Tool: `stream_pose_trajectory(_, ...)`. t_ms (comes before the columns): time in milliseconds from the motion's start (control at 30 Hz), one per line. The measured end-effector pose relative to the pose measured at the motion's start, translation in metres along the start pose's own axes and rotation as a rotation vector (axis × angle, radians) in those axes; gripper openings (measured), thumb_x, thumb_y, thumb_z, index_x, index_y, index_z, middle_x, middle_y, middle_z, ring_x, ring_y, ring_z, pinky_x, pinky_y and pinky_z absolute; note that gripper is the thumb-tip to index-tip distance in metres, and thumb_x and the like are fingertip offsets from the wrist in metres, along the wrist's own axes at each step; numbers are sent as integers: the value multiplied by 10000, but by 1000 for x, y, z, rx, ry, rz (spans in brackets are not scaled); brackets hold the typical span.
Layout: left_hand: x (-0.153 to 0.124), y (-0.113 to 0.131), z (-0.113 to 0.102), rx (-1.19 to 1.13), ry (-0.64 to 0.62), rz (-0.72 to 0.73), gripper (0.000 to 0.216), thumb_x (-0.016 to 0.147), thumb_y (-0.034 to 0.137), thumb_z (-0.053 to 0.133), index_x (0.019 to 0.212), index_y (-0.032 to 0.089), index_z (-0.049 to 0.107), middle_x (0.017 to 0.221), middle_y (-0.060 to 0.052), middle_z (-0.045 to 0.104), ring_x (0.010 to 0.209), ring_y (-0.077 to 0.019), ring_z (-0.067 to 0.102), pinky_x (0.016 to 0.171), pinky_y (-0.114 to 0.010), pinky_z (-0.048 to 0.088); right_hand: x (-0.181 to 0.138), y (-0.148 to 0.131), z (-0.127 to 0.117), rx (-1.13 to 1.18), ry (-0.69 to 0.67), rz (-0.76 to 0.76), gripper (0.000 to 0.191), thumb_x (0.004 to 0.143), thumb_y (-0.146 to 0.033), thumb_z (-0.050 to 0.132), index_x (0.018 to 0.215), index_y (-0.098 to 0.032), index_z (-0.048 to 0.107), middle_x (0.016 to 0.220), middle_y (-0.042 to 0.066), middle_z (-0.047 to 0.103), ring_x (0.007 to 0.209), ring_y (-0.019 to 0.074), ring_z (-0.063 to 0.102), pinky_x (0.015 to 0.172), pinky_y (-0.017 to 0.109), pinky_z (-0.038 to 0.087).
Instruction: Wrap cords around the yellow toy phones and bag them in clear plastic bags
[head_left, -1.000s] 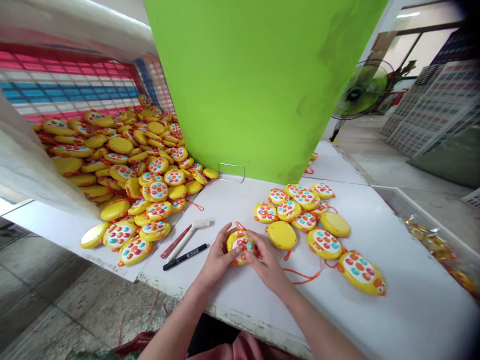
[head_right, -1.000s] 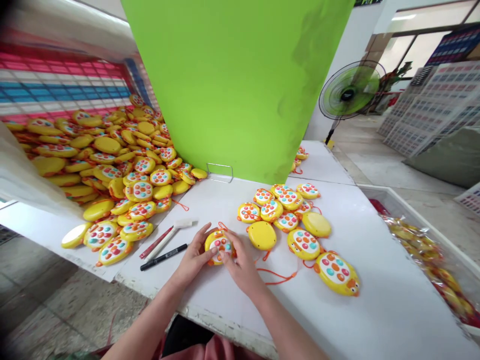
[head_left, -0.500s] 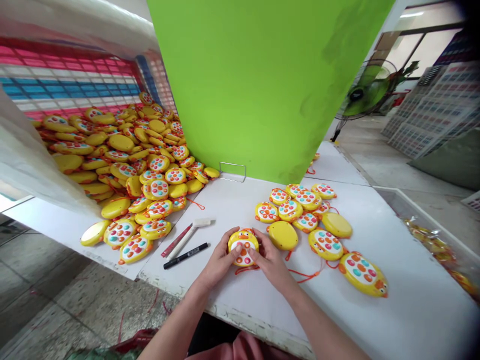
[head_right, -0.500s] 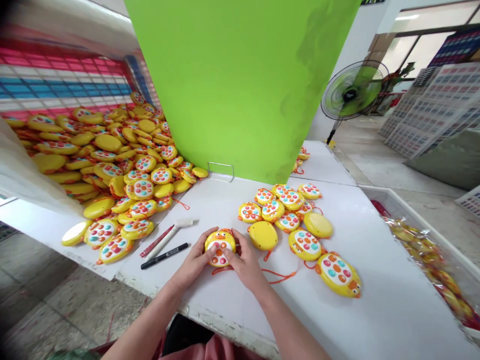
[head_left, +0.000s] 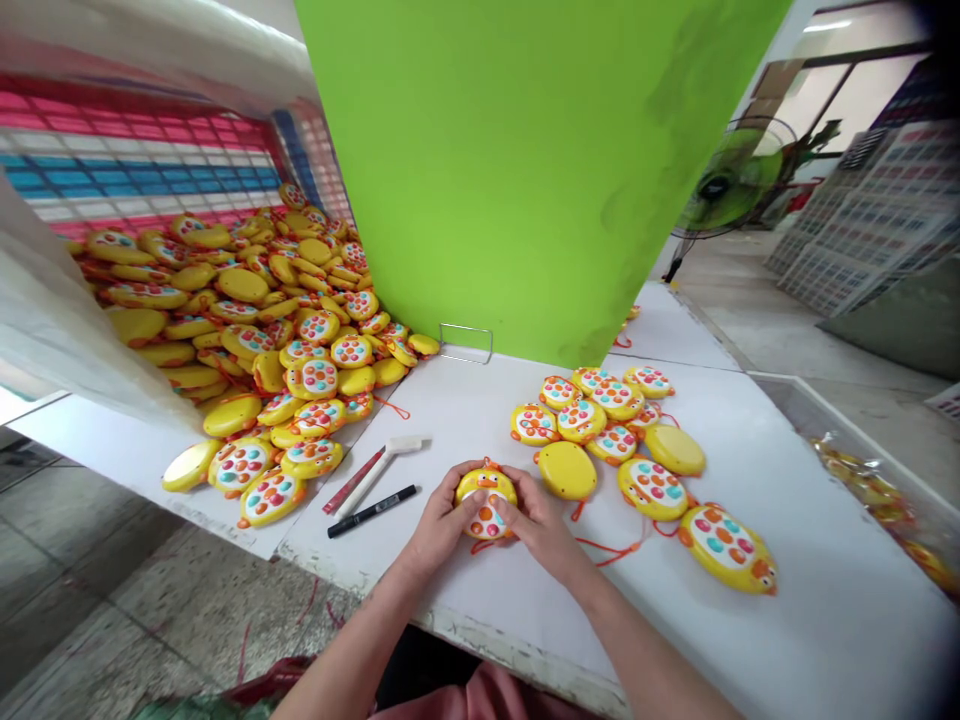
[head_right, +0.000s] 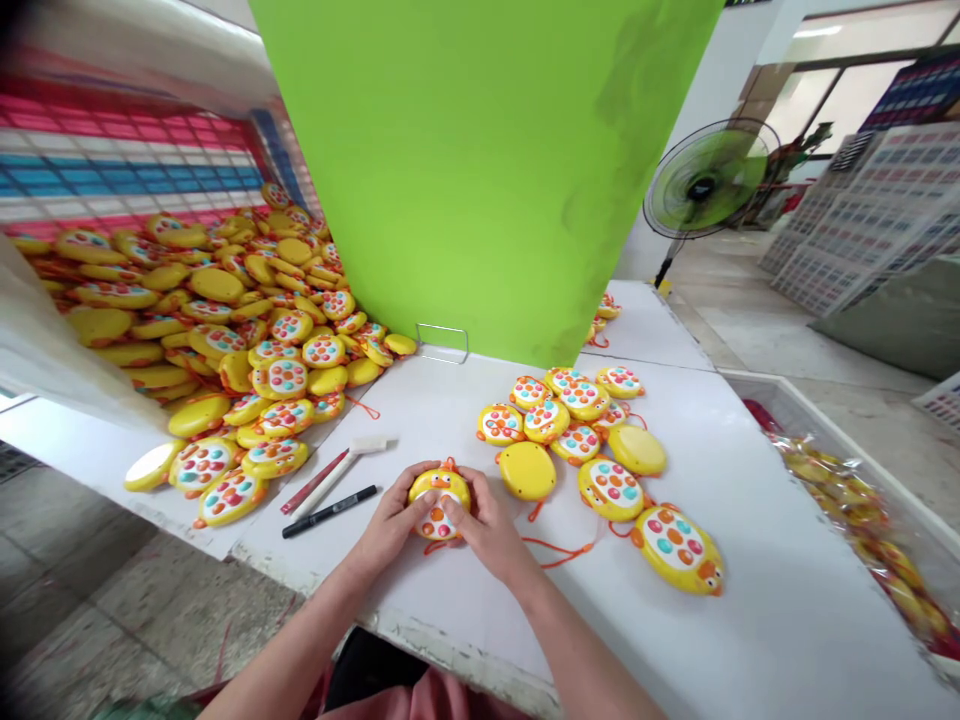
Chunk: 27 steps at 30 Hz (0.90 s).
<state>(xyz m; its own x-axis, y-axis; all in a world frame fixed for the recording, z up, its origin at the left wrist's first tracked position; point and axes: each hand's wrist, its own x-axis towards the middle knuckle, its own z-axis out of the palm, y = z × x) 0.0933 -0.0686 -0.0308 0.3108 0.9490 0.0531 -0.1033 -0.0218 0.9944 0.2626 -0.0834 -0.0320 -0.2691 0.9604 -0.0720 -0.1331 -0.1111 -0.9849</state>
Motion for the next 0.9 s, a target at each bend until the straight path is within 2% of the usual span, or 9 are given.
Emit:
stream_pose_trajectory(167,0,-2,-1,-17,-8,2,444,890,378,577,1283,198,473,1189,-80,582,1031,-209,566,909,-329,476,0,1,1,5,6,-4,556,843,-455,618,1327,-268,420,1282,98,528,941,246,650,596,340,615)
stream_pose_trajectory(267,-1,-2,-1,-19,-5,13,494,876,399,595,1307,203,452,1218,-82,567,1056,-212,561,927,-330,469,1,6,1,-6,20,-19,587,832,-446,633,1348,-276,411,1328,99,510,1047,283,619,643,368,614)
stream_pose_trajectory(333,-2,-1,0,-36,-28,-9,694,791,386,705,1376,214,373,1261,-96,541,1048,-222,570,905,-331,486,2,9,0,-48,69,-83,569,837,-427,635,1343,-263,433,1344,95,513,1153,289,568,796,402,590)
stream_pose_trajectory(400,-3,-1,1,-54,-74,-45,971,668,328,819,1448,234,248,1300,-117,516,1008,-227,591,845,-324,516,4,10,-2,-93,121,-149,552,845,-408,636,1337,-245,446,1352,90,521,1218,270,524,966,415,507)
stream_pose_trajectory(467,-3,-1,3,-50,-98,-58,1079,619,283,851,1473,240,192,1312,-128,510,983,-225,603,811,-316,527,5,9,-4,-112,138,-165,545,862,-419,617,1343,-233,440,1357,93,523,1231,257,515,1036,418,447)
stream_pose_trajectory(567,-2,-1,4,-41,-84,-33,970,676,284,811,1459,224,243,1329,-122,498,1030,-225,585,866,-326,511,5,7,-6,-118,142,-129,512,904,-483,527,1339,-222,453,1375,101,513,1254,258,495,1048,427,428)
stream_pose_trajectory(700,-2,0,2,-10,-76,-14,917,733,314,770,1467,224,229,1342,-110,492,1084,-231,557,921,-339,485,4,5,-8,-130,152,-116,493,929,-531,447,1315,-230,503,1383,88,518,1272,254,478,1076,422,393)
stream_pose_trajectory(833,-2,3,0,19,-27,0,556,869,388,611,1358,200,424,1224,-87,574,1053,-216,564,911,-324,480,4,5,-9,-177,112,-143,472,940,-521,432,1307,-244,532,1362,76,547,1256,253,491,1071,416,393)
stream_pose_trajectory(900,-1,2,0,-25,-28,-9,487,871,390,607,1299,196,480,1178,-80,595,1032,-215,570,882,-313,490,4,6,-9,-192,72,-149,464,944,-494,443,1334,-250,507,1361,71,548,1252,246,495,1064,410,401)
